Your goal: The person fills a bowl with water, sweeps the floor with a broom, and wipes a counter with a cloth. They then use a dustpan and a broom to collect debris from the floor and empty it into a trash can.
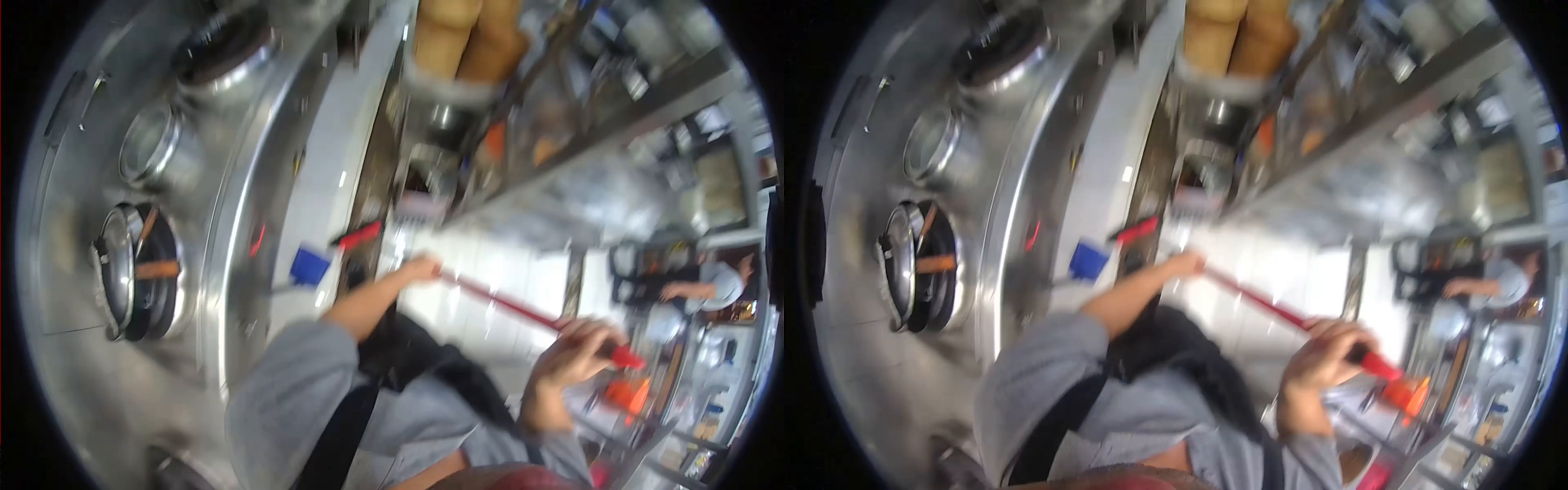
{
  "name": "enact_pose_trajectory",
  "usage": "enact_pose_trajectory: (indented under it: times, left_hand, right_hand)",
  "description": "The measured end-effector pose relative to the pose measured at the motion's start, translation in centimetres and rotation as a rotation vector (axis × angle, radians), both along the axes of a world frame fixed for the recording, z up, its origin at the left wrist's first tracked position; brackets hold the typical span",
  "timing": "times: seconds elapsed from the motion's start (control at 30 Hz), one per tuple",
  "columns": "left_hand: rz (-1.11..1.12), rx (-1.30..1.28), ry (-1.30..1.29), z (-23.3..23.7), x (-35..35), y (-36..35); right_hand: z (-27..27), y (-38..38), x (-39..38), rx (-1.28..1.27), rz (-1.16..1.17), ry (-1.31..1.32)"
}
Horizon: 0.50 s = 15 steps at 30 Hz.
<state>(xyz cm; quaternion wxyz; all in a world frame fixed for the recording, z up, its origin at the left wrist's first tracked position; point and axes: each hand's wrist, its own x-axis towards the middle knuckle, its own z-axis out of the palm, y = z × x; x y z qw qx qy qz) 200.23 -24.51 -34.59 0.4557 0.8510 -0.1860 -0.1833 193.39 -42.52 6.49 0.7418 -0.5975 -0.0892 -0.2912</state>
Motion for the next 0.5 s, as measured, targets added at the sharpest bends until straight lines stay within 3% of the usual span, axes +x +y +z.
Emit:
enact_pose_trajectory:
  times: [0.03,0.07,0.17,0.27,0.43,0.5]
  left_hand:
    - [0.166,0.121,-0.098,2.2,-0.8,0.2]
    - [0.289,0.115,-0.023,5.4,-2.0,0.7]
    - [0.644,0.088,-0.194,2.7,-4.3,1.2]
    - [0.826,0.003,-0.274,2.4,-6.0,1.9]
    - [0.811,-0.052,-0.180,4.5,-7.0,3.8]
    - [0.726,-0.022,-0.128,1.4,-6.6,4.8]
  right_hand:
    - [-0.1,0.5,0.3,-0.031,0.039,-0.036]
    - [-0.6,1.0,-0.1,-0.072,0.067,-0.033]
    - [-2.8,1.9,-0.5,-0.109,0.373,0.069]
    - [-4.0,3.9,-0.8,-0.122,0.684,0.017]
    - [-4.4,5.8,-0.9,-0.256,0.758,0.044]
    - [-5.1,6.7,-0.7,-0.342,0.694,0.045]
